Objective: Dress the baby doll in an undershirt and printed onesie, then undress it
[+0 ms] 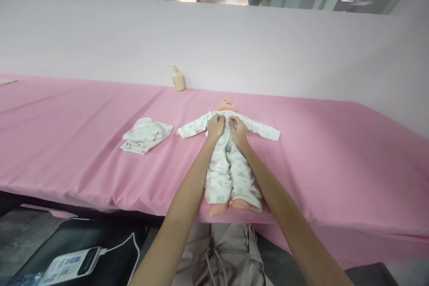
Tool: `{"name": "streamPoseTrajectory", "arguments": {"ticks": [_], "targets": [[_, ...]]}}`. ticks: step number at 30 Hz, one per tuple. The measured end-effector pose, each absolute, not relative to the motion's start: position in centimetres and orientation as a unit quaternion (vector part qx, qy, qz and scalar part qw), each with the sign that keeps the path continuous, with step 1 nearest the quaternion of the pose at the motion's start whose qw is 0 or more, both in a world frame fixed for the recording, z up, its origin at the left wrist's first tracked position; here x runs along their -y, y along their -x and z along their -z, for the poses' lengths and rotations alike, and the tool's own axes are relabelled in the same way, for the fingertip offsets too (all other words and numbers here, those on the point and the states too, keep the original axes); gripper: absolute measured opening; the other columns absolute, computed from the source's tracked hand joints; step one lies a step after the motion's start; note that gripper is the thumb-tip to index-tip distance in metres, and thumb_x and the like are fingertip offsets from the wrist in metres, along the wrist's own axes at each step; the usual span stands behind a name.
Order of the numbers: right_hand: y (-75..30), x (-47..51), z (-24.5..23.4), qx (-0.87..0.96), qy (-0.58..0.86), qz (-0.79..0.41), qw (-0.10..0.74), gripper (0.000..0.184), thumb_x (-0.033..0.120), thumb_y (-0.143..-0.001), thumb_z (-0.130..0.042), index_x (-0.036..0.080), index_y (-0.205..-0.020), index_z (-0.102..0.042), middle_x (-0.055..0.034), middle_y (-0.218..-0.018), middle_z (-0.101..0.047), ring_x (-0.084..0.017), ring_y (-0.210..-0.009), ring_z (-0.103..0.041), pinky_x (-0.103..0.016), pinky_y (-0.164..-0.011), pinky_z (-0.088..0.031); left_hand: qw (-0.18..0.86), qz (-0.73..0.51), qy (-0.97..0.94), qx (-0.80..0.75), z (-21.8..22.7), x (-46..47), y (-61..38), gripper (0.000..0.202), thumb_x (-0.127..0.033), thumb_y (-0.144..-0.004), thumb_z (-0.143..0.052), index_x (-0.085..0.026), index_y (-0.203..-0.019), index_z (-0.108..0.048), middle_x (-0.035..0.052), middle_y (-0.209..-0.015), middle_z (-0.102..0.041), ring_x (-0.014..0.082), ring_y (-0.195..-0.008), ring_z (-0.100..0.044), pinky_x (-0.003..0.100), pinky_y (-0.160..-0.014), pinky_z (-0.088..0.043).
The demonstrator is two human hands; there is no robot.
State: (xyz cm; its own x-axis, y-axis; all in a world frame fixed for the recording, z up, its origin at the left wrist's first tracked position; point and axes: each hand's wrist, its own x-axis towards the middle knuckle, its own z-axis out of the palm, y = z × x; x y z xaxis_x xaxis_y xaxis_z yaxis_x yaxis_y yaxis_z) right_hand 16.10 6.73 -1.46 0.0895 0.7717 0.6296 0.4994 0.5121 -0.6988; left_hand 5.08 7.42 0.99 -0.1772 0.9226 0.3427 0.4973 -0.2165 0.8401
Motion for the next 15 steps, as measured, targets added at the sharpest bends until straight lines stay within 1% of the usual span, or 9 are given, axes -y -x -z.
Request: {"name": "streamPoseTrajectory", "arguments": {"ticks": [1, 3, 6, 10, 15], "targets": [[-16.0, -6.6, 1.5, 0.668, 0.481, -0.112, 0.557, 0.023, 0.024, -0.085, -0.046, 0.017, -0.100, -0.062, -0.0105, -0.107, -0.067, -0.020, -0.100, -0.063, -0.035, -0.093, -0.045, 0.203, -0.480, -0.611, -0.596, -1.0, -7.1, -5.1, 0.024, -0.030, -0.085, -0.044, -0.018, -0.084, -0.064, 0.0032, -0.080, -0.069, 0.0160, -0.078, -0.063, 0.027, -0.076, -0.044], [-16.0, -6.6, 1.5, 0.670, 0.485, -0.097, 0.554, 0.021, 0.022, -0.084, -0.048, 0.015, -0.096, -0.064, -0.0124, -0.111, -0.065, -0.021, -0.106, -0.060, -0.035, -0.097, -0.043, 0.174, -0.459, -0.618, -0.615, -1.0, -6.6, -5.2, 0.019, -0.030, -0.081, -0.050, -0.019, -0.087, -0.065, 0.0027, -0.080, -0.069, 0.0173, -0.081, -0.063, 0.028, -0.076, -0.044], [-16.0, -6.6, 1.2, 0.668, 0.490, -0.087, 0.554, 0.017, 0.018, -0.081, -0.050, 0.017, -0.085, -0.066, -0.0118, -0.110, -0.066, -0.021, -0.109, -0.058, -0.035, -0.099, -0.041, 0.147, -0.438, -0.630, -0.624, -1.0, -6.2, -5.3, 0.018, -0.030, -0.080, -0.053, -0.020, -0.090, -0.065, 0.0023, -0.078, -0.068, 0.0182, -0.078, -0.063, 0.028, -0.072, -0.043], [-16.2, -6.4, 1.0, 0.661, 0.481, -0.092, 0.569, 0.012, 0.017, -0.079, -0.053, 0.018, -0.078, -0.064, -0.0096, -0.100, -0.067, -0.020, -0.102, -0.059, -0.034, -0.096, -0.042, 0.137, -0.428, -0.651, -0.612, -0.8, -6.0, -5.4, 0.018, -0.030, -0.083, -0.049, -0.022, -0.085, -0.064, 0.0016, -0.079, -0.068, 0.0179, -0.078, -0.062, 0.028, -0.069, -0.042], [-16.1, -6.2, 1.0, 0.632, 0.501, -0.081, 0.585, 0.012, 0.016, -0.079, -0.054, 0.017, -0.076, -0.066, -0.0102, -0.096, -0.065, -0.020, -0.097, -0.059, -0.032, -0.093, -0.044, 0.099, -0.406, -0.676, -0.607, -0.4, -5.8, -5.6, 0.020, -0.031, -0.088, -0.044, -0.023, -0.090, -0.061, 0.0039, -0.091, -0.069, 0.0215, -0.089, -0.063, 0.031, -0.074, -0.041]]}}
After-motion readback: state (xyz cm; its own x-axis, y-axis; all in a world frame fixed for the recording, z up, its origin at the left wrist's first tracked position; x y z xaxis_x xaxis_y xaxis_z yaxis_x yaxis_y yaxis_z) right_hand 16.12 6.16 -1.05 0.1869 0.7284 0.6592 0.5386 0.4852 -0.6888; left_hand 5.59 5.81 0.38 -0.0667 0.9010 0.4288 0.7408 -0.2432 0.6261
